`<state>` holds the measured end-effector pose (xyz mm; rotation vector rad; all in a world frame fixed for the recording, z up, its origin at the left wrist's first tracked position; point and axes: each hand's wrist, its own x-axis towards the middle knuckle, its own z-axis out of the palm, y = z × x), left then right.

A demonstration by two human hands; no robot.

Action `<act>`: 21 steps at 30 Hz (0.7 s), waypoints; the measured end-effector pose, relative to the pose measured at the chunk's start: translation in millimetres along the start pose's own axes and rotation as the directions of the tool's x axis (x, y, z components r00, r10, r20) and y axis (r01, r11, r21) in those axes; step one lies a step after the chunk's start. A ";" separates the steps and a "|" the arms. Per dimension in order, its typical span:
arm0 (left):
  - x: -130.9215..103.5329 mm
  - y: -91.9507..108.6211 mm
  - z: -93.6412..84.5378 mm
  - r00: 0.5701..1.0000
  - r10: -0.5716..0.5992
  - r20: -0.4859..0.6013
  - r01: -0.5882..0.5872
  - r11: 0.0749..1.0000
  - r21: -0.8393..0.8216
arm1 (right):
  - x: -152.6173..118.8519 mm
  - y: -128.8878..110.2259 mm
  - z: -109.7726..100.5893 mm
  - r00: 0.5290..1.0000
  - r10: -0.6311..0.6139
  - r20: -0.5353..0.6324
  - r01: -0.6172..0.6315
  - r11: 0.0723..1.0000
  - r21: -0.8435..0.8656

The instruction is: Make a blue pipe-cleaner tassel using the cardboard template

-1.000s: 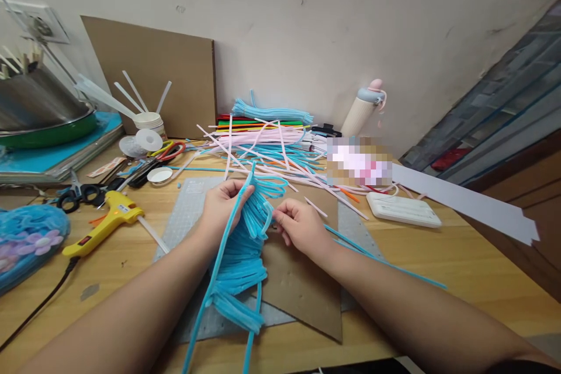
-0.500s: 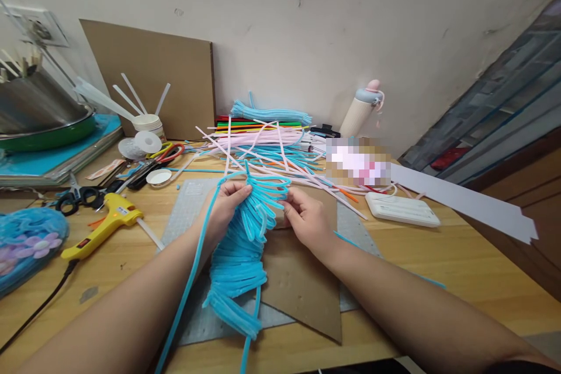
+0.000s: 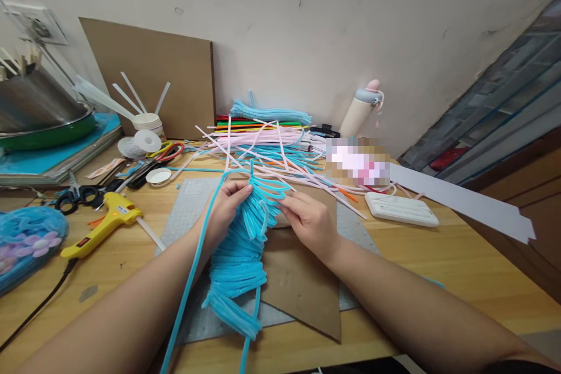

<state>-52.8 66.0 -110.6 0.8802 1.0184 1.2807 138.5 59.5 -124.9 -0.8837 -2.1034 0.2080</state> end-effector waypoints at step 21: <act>7.6 -4.1 -6.7 1.000 0.012 -0.014 -0.013 0.997 -0.082 | 0.9 -1.6 2.1 0.998 -0.061 -0.008 0.062 0.994 0.087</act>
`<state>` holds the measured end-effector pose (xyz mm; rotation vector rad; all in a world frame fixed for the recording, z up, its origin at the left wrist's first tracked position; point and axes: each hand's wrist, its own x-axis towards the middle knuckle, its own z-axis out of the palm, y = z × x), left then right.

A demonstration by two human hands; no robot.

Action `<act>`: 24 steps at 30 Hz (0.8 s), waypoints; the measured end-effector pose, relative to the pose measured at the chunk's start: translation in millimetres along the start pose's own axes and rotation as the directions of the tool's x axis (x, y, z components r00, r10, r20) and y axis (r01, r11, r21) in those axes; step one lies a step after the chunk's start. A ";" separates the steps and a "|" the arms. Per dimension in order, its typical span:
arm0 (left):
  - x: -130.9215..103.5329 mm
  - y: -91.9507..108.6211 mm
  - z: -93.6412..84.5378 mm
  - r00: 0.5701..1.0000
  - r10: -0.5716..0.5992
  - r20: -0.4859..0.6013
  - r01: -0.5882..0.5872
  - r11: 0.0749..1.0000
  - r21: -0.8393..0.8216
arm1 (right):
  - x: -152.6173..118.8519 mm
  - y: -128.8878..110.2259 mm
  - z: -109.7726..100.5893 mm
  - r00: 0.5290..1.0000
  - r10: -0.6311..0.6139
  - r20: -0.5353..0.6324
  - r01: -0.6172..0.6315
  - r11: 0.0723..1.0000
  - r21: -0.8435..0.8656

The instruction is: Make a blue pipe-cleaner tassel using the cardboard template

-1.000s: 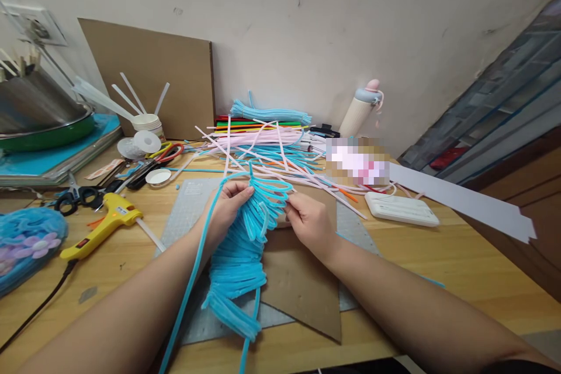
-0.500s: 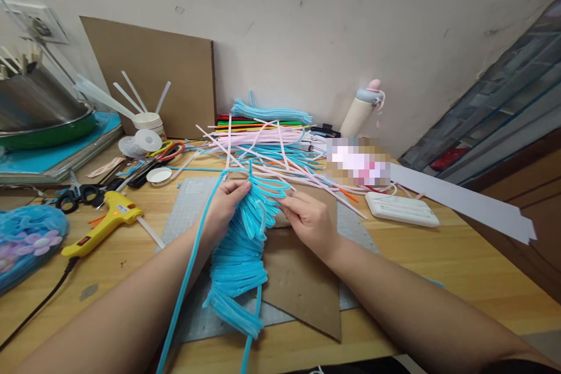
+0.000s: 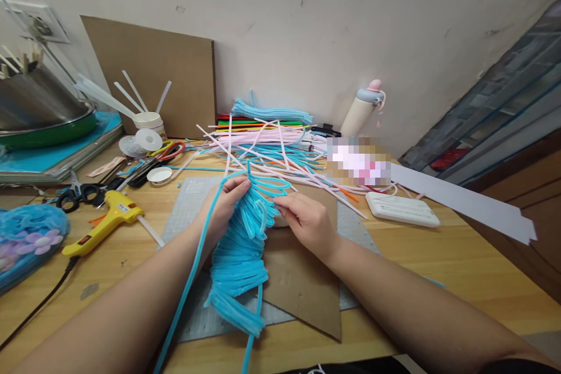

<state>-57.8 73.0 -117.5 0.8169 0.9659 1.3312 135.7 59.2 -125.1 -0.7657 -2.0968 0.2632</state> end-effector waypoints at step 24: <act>-3.9 -7.0 -3.0 0.954 0.276 -0.122 -0.214 0.904 0.371 | -4.3 -10.5 20.4 0.868 0.472 0.151 -0.495 0.840 0.220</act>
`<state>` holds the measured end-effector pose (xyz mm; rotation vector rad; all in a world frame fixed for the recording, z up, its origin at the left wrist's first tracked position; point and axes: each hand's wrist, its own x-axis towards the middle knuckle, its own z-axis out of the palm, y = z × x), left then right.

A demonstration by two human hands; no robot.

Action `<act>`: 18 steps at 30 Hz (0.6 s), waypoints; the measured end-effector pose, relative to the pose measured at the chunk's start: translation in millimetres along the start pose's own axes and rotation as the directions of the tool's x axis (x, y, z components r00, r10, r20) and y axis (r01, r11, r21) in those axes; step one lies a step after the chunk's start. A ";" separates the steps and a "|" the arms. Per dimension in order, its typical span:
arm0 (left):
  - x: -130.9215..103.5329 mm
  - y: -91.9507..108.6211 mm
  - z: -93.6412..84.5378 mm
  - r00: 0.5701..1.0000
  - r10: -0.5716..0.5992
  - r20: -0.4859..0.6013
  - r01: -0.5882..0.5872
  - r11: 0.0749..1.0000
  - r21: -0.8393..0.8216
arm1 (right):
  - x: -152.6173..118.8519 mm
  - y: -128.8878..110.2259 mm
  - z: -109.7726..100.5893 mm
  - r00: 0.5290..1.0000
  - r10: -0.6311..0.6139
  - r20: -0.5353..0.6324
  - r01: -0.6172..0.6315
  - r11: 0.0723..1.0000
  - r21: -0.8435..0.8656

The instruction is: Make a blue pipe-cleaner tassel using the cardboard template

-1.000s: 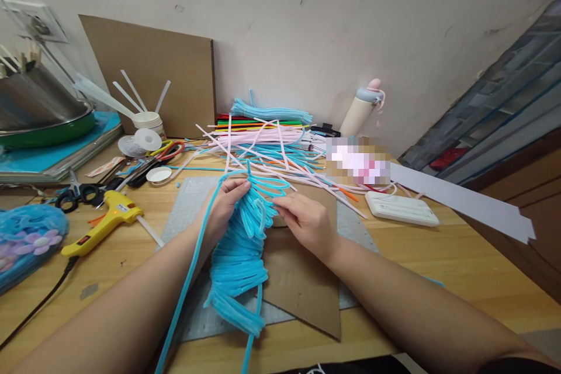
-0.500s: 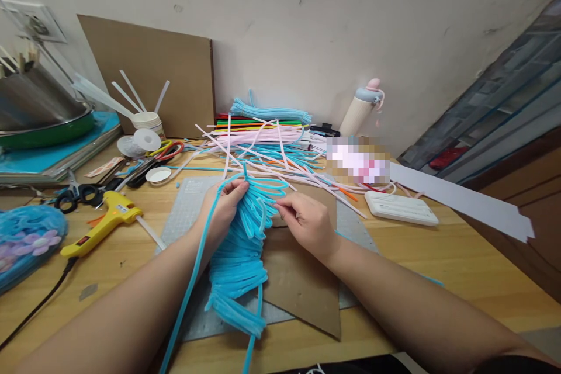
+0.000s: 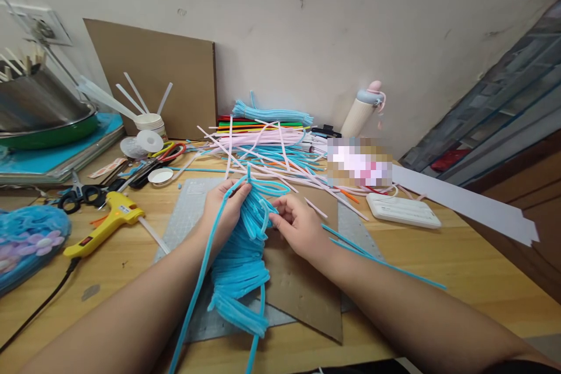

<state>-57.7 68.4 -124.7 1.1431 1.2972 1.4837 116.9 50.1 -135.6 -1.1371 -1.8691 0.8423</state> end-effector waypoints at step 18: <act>-18.2 12.6 10.4 0.998 0.064 -0.028 -0.060 0.988 0.140 | 3.4 -13.0 -5.2 0.998 -0.010 0.059 0.018 0.991 -0.133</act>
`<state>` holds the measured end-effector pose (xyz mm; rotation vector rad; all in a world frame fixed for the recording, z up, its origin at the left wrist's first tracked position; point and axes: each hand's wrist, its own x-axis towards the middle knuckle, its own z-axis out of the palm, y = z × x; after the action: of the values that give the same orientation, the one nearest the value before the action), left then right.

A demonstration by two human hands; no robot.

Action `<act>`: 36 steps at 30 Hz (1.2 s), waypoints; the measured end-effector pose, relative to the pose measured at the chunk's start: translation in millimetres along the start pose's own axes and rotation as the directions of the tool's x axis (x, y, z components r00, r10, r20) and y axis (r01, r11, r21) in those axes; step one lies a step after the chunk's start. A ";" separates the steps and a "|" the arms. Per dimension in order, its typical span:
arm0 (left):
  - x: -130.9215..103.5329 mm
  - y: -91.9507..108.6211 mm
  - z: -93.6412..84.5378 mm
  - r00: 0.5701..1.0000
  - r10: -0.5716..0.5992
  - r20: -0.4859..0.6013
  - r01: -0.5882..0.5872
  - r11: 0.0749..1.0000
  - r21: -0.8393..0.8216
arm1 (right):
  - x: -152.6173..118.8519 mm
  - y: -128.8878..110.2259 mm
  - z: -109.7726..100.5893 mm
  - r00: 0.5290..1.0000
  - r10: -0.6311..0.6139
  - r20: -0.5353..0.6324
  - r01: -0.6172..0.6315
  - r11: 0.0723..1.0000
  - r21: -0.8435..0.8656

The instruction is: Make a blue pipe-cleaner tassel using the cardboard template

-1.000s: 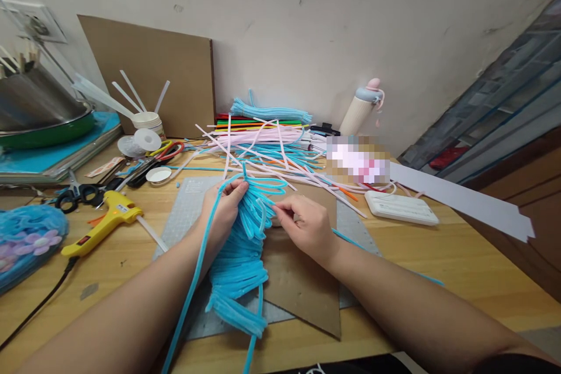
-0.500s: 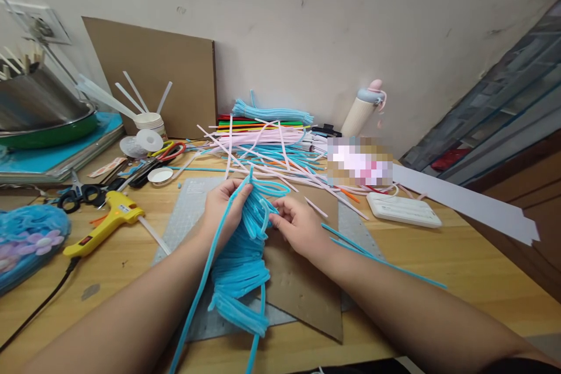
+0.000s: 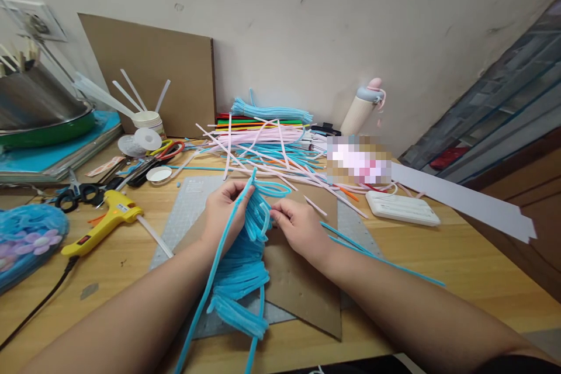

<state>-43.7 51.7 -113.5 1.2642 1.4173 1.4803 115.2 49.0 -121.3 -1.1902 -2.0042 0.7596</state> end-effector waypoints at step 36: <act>17.9 -13.5 -2.5 0.963 -0.204 0.174 0.253 0.907 -0.336 | -1.8 17.6 -12.2 0.931 -0.331 -0.151 0.326 0.943 -0.061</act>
<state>-52.5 69.9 -123.6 0.9192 1.1043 1.3849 134.3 56.3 -127.7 -0.8698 -2.0174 0.4484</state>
